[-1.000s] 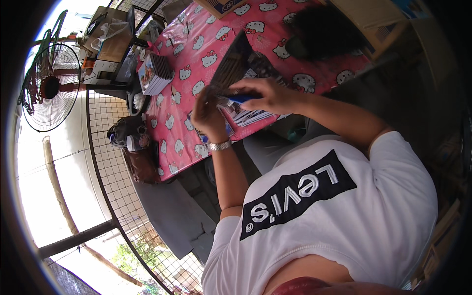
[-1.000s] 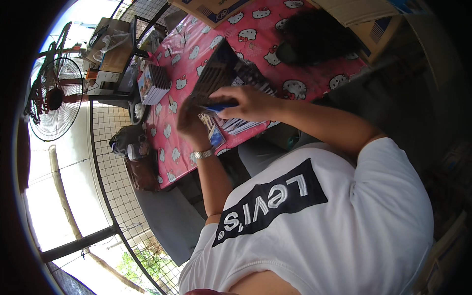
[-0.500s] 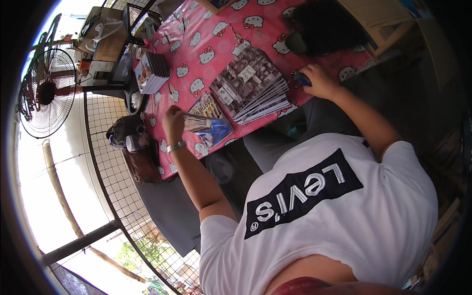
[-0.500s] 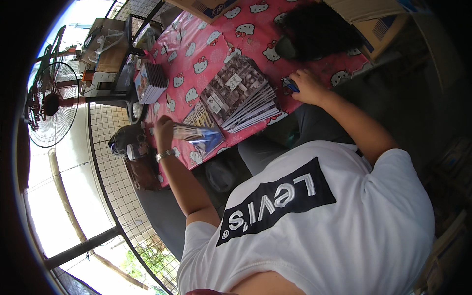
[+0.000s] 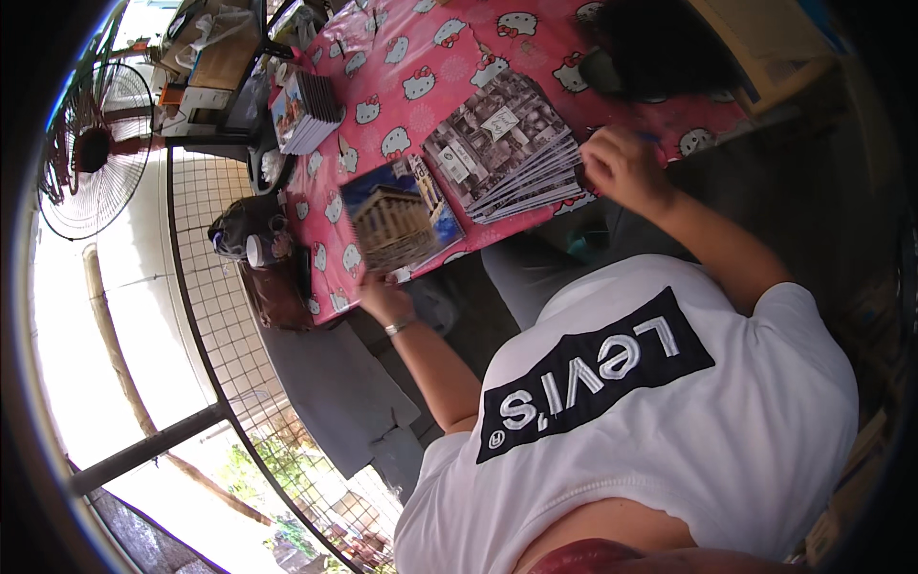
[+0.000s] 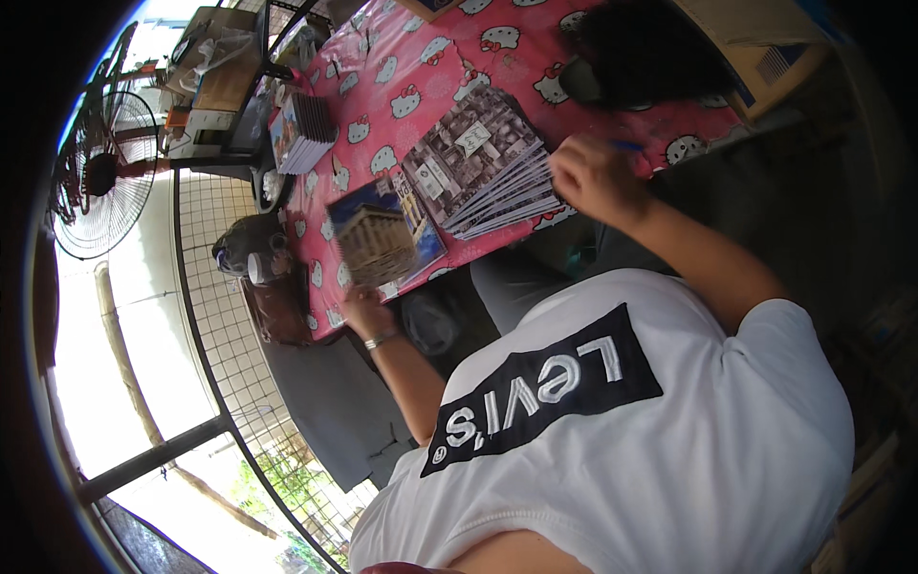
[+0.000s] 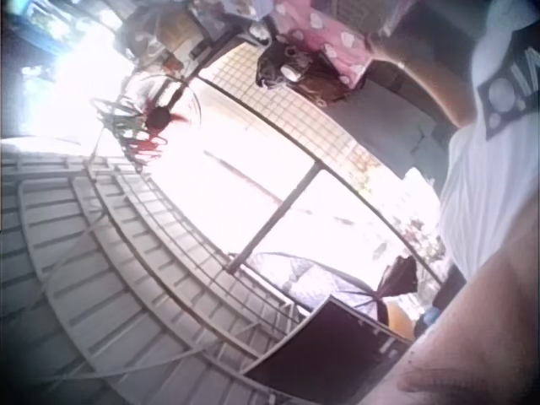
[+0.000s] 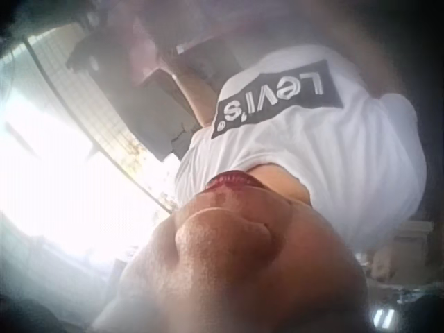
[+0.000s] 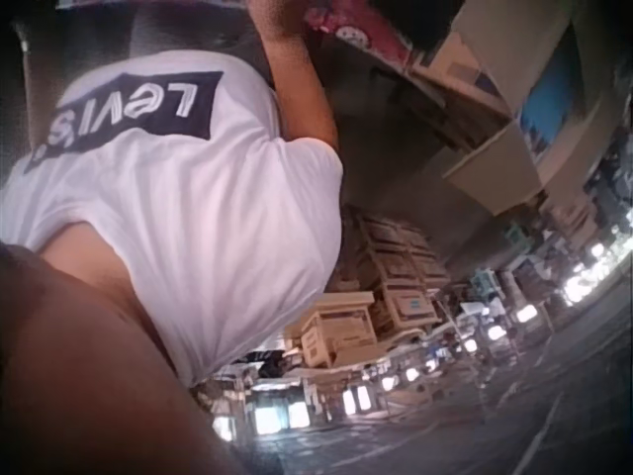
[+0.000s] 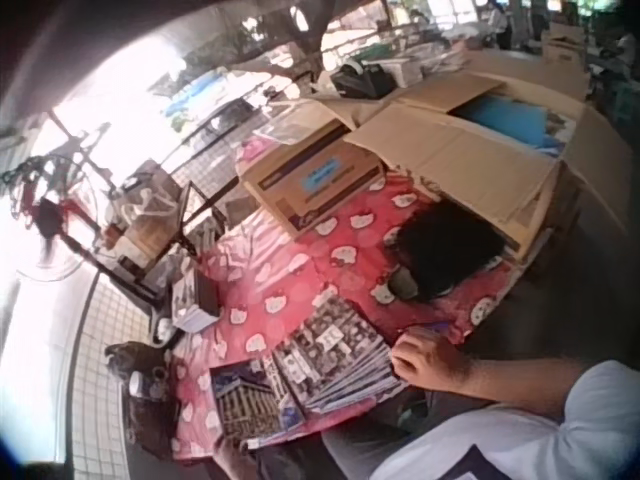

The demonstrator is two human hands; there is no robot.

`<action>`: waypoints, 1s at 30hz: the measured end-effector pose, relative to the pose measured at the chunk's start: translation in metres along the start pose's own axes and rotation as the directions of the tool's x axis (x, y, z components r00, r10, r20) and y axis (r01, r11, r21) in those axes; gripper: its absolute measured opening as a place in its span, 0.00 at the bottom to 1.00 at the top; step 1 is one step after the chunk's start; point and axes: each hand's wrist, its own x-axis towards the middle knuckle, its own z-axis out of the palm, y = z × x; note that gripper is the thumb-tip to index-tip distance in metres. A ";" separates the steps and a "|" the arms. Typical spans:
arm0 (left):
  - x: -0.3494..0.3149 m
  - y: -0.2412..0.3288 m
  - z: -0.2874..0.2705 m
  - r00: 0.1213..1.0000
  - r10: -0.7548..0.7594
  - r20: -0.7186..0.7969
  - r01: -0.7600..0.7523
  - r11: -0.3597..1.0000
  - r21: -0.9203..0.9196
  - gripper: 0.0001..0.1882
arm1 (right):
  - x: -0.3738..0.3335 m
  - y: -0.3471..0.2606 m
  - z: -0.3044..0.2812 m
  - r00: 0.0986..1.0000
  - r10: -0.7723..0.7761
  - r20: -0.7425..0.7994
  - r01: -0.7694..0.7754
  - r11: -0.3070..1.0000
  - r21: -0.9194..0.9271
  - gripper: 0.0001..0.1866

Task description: The person sorts and stacks spiral notebooks, occasionally placing some into a cardboard box and handling plastic bags.

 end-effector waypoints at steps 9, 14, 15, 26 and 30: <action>0.011 -0.068 0.000 0.879 0.419 0.230 -0.389 0.347 0.853 0.15 | -0.017 -0.106 0.181 0.772 -0.053 0.633 -0.272 0.872 0.406 0.36; 0.033 -0.064 0.033 0.939 0.242 0.245 -0.333 0.460 0.823 0.21 | 0.016 -0.141 0.240 0.590 0.262 0.764 -0.553 0.820 0.146 0.45; 0.034 -0.065 0.036 0.947 0.230 0.224 -0.307 0.447 0.840 0.21 | 0.021 -0.144 0.244 0.586 0.303 0.751 -0.583 0.802 0.131 0.45; 0.062 -0.055 0.041 0.914 0.231 0.333 -0.402 0.410 0.819 0.20 | 0.027 -0.128 0.274 0.775 0.386 0.501 -0.582 0.745 0.326 0.36; 0.061 -0.057 0.032 0.947 0.180 0.265 -0.320 0.498 0.806 0.20 | 0.033 -0.133 0.256 0.684 0.403 0.608 -0.683 0.648 0.339 0.38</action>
